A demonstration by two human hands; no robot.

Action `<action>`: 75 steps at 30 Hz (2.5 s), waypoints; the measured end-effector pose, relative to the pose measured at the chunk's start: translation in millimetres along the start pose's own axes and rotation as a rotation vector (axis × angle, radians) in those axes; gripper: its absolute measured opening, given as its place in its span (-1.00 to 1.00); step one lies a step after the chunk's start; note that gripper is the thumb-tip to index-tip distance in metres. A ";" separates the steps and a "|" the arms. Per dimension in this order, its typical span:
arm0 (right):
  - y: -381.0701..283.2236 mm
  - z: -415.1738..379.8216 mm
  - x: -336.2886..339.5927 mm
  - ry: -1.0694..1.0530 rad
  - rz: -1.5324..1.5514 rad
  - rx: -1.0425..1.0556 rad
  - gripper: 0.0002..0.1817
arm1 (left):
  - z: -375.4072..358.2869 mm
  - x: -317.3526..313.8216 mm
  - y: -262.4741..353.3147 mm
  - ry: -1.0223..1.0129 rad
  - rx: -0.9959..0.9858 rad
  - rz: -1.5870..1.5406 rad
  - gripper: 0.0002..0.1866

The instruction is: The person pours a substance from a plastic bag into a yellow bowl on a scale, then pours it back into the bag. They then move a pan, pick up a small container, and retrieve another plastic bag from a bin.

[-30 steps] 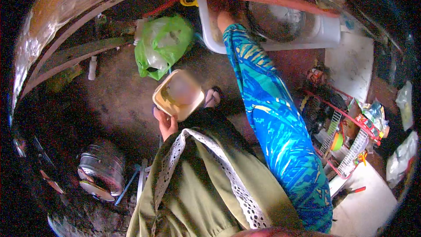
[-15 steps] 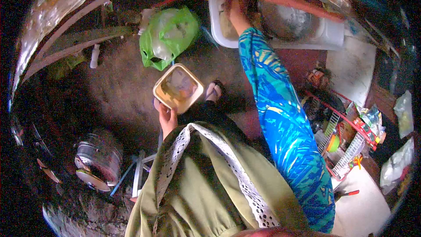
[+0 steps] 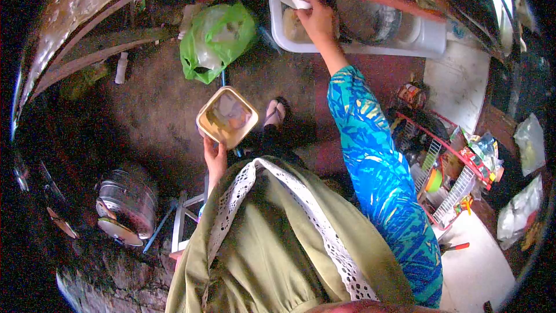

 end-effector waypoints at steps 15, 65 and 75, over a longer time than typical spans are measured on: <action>-20.8 -108.1 177.9 0.479 0.707 -0.730 -0.51 | -3.2 -118.3 239.8 -0.294 -0.206 0.212 -0.58; -475.0 60.0 325.9 -0.143 0.632 0.256 -0.39 | -89.1 -69.7 664.6 -0.174 -0.895 0.491 -0.69; -468.8 88.2 252.3 -0.181 0.415 0.191 -0.54 | 27.6 -56.7 633.9 -0.431 -0.993 0.658 -0.82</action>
Point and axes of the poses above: each hand's wrist, its own z-axis towards the middle knuckle, its own x-axis out of the back of the hand, y = z × x, the point moved 1 cm from there along z, towards the middle knuckle, and after that the axes turned 7 degrees about y, right-handed, at the moved point
